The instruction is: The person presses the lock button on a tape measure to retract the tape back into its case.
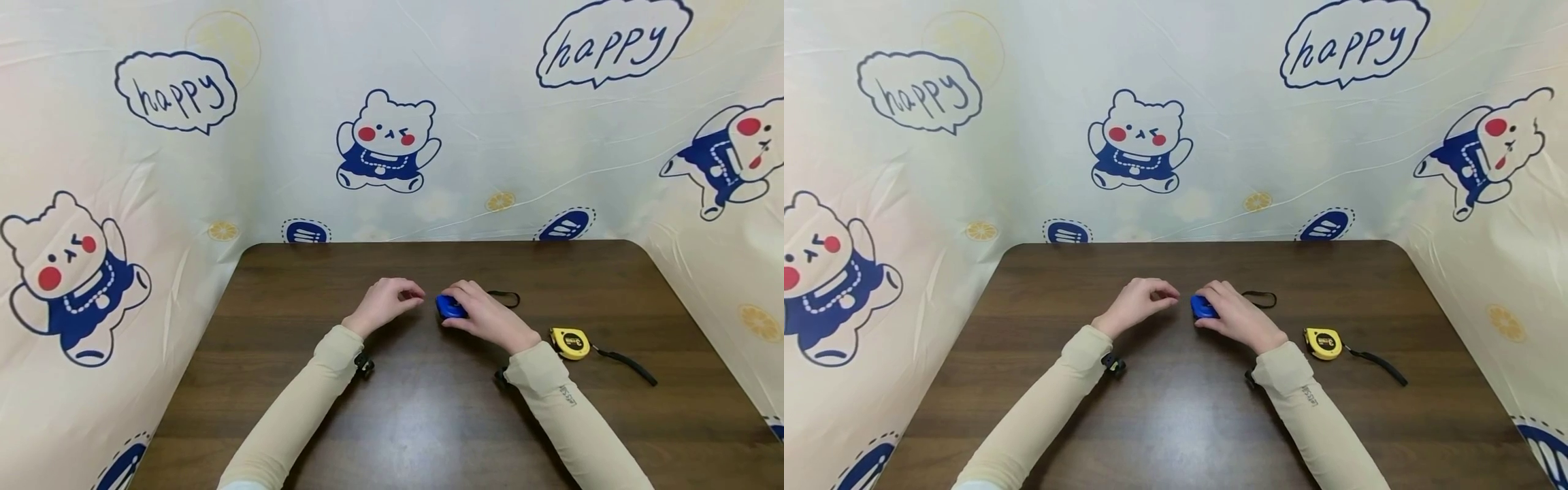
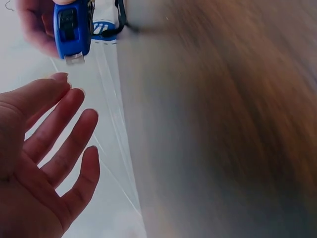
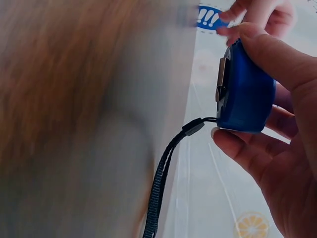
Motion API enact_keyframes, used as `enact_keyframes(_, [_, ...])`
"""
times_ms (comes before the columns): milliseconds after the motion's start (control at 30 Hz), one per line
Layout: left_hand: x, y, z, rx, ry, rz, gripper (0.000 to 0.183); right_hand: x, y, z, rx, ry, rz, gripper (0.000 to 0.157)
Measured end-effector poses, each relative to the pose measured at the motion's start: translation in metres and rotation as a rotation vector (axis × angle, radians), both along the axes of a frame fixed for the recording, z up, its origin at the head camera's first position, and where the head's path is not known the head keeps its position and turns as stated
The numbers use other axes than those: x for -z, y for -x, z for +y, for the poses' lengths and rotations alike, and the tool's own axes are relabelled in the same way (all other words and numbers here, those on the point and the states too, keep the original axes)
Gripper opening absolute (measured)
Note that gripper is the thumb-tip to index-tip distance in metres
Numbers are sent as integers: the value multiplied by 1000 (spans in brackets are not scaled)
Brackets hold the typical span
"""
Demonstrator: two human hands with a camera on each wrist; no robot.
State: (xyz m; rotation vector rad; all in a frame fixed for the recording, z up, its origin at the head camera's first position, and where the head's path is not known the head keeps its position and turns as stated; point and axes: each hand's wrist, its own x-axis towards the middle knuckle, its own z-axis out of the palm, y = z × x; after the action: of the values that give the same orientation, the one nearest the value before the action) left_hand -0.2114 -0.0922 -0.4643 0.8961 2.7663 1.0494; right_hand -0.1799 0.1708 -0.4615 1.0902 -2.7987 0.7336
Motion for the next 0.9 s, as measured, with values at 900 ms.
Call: enact_keyframes(900, [6,-19,-66,-110,104,31,16,17,2,63,216,-57,-74,51])
